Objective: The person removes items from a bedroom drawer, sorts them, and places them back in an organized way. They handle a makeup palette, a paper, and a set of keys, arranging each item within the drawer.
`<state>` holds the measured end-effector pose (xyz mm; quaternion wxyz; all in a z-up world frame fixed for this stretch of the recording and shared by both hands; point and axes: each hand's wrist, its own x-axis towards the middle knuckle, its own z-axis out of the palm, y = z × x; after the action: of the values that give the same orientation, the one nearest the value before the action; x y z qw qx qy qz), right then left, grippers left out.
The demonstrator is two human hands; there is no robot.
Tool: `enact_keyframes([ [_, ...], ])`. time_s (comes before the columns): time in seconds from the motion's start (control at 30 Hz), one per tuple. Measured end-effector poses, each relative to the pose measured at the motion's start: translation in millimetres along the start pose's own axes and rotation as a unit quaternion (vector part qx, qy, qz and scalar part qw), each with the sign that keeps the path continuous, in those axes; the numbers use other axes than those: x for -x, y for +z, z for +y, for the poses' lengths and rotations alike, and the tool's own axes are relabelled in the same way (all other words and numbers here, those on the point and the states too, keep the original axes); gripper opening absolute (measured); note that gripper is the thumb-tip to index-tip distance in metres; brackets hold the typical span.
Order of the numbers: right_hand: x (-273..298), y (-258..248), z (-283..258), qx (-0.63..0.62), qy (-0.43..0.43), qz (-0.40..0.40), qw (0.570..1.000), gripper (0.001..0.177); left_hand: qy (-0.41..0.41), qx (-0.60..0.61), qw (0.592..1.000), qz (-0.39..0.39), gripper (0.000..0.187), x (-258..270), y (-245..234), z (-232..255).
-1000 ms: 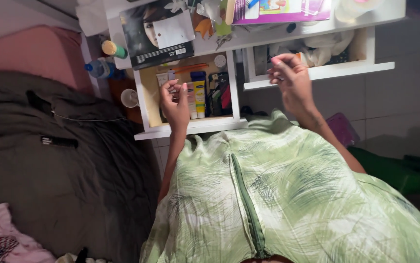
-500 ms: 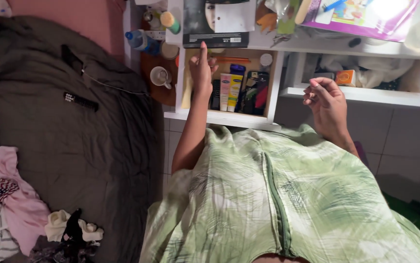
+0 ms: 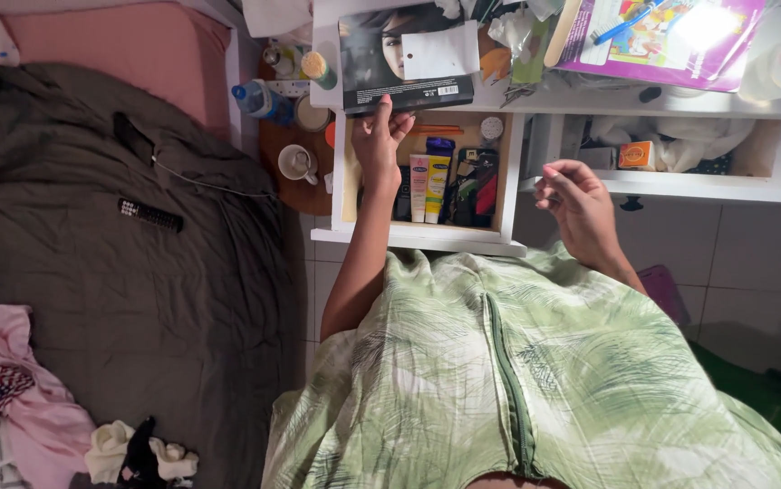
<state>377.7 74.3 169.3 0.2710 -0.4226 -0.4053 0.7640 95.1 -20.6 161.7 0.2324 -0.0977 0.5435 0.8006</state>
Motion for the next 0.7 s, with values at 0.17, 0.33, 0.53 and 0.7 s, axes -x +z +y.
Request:
enact_keyframes([
  [0.17, -2.9, 32.6, -12.5, 0.038, -0.005, -0.029, 0.999, 0.012, 0.054, -0.031, 0.998, -0.026, 0.034, 8.3, 5.7, 16.7],
  [0.33, -12.3, 47.3, -7.0, 0.049, -0.007, -0.058, 0.997, 0.013, 0.137, -0.086, 0.985, -0.053, 0.034, 17.9, 3.2, 34.2],
  [0.53, -11.3, 61.0, -9.2, 0.049, 0.013, -0.066, 0.997, 0.016, 0.182, -0.109, 0.974, -0.085, 0.036, 30.5, -18.1, 43.8],
  [0.7, -5.8, 73.8, -15.5, 0.046, 0.025, -0.084, 0.995, 0.019, 0.266, -0.107, 0.955, -0.07, 0.044, 44.2, -48.0, 19.8],
])
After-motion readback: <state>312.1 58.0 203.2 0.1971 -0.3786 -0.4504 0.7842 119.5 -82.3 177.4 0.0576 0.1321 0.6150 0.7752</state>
